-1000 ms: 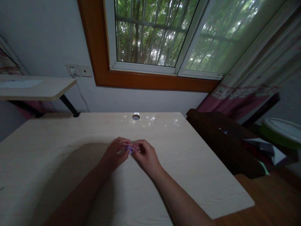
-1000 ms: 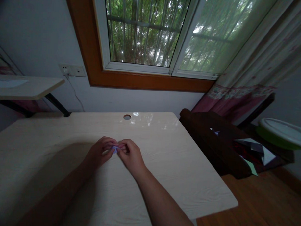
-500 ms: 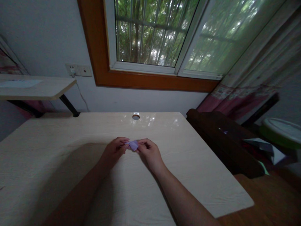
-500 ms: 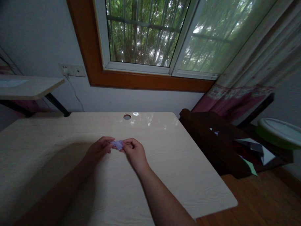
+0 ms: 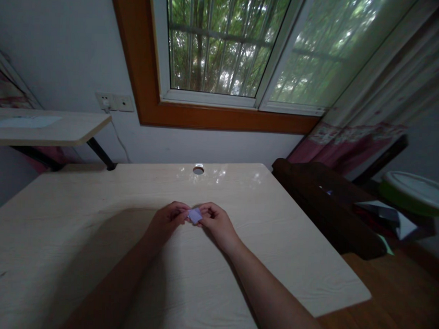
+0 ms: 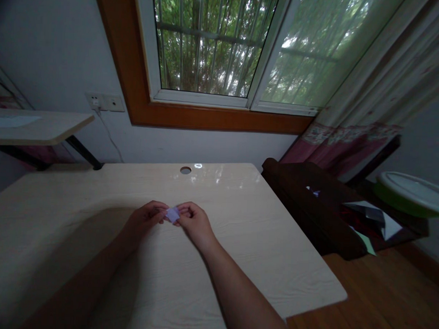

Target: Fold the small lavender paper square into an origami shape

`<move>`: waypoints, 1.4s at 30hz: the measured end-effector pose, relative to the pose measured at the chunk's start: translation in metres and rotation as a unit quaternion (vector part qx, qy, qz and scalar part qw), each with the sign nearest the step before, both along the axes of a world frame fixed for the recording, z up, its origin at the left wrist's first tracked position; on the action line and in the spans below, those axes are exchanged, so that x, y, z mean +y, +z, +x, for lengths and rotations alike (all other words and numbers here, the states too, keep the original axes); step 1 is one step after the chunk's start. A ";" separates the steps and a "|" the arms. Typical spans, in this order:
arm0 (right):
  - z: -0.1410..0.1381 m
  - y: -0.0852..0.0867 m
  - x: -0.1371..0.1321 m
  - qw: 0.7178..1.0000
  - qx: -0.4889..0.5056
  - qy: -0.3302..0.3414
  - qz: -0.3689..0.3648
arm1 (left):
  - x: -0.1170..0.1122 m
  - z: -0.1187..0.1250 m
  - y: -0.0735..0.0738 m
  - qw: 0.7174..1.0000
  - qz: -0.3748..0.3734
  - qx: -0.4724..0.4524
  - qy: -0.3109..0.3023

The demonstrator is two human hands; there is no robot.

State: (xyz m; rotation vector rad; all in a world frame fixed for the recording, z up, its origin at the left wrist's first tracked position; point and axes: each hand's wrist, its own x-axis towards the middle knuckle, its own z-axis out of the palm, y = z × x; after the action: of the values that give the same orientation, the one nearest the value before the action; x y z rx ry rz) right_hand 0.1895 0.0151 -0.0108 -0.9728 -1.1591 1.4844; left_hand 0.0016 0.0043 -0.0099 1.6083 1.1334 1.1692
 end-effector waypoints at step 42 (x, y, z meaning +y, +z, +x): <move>-0.003 0.004 -0.016 0.995 0.001 0.061 0.085 | -0.010 0.002 0.014 0.935 0.315 0.157 0.043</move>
State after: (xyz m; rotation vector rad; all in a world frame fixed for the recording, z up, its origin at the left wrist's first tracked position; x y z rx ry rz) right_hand 0.1861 -0.0007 -0.0068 -0.7963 -1.3398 1.4538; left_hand 0.0038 -0.0059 0.0044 2.3195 1.0900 1.4654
